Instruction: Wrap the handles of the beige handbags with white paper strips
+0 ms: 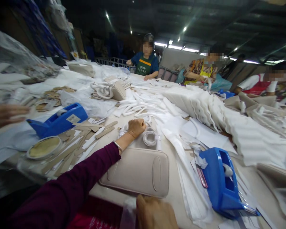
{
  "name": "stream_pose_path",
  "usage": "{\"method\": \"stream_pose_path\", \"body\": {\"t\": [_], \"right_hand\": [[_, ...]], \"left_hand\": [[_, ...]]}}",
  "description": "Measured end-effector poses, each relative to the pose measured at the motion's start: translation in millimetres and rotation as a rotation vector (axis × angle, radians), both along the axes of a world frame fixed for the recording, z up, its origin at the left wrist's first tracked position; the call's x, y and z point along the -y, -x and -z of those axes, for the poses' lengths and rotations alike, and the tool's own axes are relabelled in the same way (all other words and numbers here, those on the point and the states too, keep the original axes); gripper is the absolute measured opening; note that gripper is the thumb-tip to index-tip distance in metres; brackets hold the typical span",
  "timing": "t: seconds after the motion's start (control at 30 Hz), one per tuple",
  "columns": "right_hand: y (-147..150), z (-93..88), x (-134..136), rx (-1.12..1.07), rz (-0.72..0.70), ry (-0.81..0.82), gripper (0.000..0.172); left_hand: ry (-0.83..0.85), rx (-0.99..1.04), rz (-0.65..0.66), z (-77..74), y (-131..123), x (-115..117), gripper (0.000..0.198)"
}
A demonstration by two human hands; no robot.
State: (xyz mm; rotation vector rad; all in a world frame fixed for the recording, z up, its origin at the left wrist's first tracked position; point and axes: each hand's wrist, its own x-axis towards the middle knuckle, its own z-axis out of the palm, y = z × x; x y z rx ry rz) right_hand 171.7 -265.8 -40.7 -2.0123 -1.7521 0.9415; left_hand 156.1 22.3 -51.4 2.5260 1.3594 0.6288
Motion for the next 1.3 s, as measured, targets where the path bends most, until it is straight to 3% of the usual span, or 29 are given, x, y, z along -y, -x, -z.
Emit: {"method": "stream_pose_path", "body": {"t": [0.07,0.13,0.2,0.27,0.43,0.57,0.73,0.83,0.93,1.03,1.1,1.2,1.3], "right_hand": [[-5,-17.5,-44,0.313,-0.104,-0.337,0.015],[-8,-25.2,-92,0.464,-0.274,-0.563,0.016],[-10,-19.7,-130,0.529,-0.364,-0.624,0.012],[-11,-5.2,-150,0.578,-0.333,-0.600,0.015],[-13,21.9,-151,0.609,-0.289,-0.583,0.020],[-14,20.4,-150,0.560,-0.297,-0.583,0.018],[-16,18.1,-153,0.511,-0.263,-0.580,0.017],[-16,18.1,-153,0.485,-0.241,-0.557,0.015],[-13,16.8,-150,0.481,-0.253,-0.549,0.015],[-13,9.2,-147,0.424,-0.267,-0.584,0.010],[-22,-1.5,-150,0.362,-0.171,-0.699,0.011],[-53,-20.9,-172,0.362,0.181,-0.843,0.021],[-92,-30.3,-212,0.405,0.412,-0.610,0.044]], "left_hand": [[-0.021,0.026,0.008,-0.9,1,1,0.025],[-0.045,0.049,0.017,-1.1,2,1,0.024],[-0.064,0.067,0.028,-0.4,3,-2,0.020],[-0.069,0.095,0.035,1.3,4,-8,0.016],[-0.041,0.189,0.037,8.9,5,-19,0.015],[-0.013,0.269,0.066,10.7,5,-23,0.020],[0.104,0.681,0.055,-1.8,7,-33,0.022],[0.098,0.807,0.037,-9.3,9,-38,0.020],[0.020,0.751,0.036,-9.1,11,-36,0.020],[-0.061,0.535,0.038,-4.0,12,-28,0.021],[-0.089,0.378,0.057,-1.6,12,-22,0.024],[-0.103,0.159,0.045,-2.2,11,-15,0.026],[-0.095,-0.022,0.042,-5.8,11,-11,0.029]]}}
